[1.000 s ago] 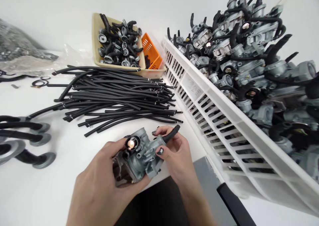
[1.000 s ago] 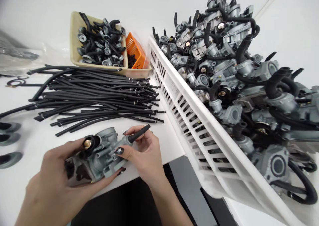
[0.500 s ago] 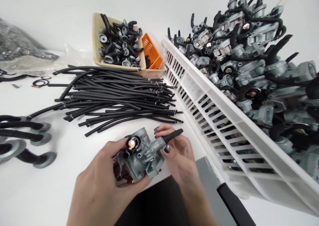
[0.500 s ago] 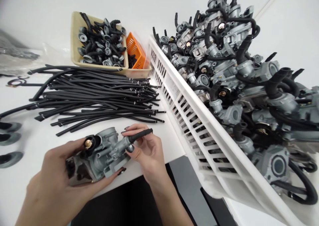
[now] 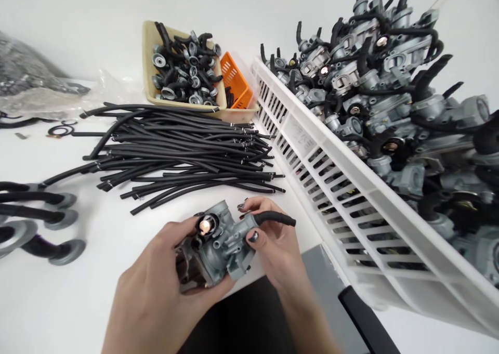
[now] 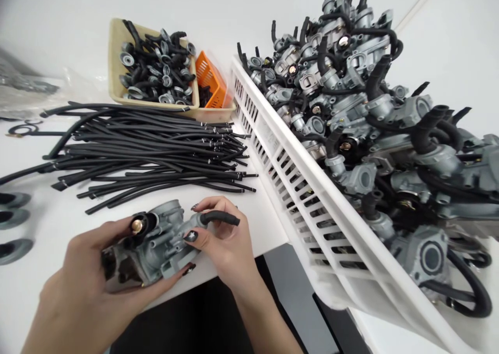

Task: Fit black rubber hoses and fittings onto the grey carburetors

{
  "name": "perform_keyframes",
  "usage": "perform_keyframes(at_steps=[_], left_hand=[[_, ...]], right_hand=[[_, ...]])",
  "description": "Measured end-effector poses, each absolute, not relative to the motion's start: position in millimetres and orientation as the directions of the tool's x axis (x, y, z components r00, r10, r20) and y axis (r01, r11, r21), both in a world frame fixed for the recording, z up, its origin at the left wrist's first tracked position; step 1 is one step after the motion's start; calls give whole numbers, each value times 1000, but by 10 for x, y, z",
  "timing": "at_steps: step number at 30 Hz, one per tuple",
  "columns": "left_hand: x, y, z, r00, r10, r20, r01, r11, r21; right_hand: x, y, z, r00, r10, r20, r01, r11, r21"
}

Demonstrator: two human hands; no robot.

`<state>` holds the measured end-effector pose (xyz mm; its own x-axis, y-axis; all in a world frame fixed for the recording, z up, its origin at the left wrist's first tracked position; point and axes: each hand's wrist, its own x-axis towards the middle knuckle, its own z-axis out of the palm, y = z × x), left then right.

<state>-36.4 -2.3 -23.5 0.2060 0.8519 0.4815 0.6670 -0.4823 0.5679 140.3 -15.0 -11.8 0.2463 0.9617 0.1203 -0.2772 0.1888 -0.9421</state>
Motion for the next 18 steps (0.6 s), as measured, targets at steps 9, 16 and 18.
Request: perform_keyframes(at_steps=[9, 16, 18], left_hand=[[-334, -14, -209, 176, 861, 477, 662, -462, 590], [-334, -14, -219, 153, 871, 467, 666, -440, 603], [-331, -14, -222, 152, 874, 462, 667, -436, 605]], right_hand=[[1371, -195, -47, 281, 949, 142, -391, 248, -886], [1407, -211, -25, 221, 964, 148, -296, 211, -932], [1408, -195, -38, 229, 959, 169, -264, 228, -937]])
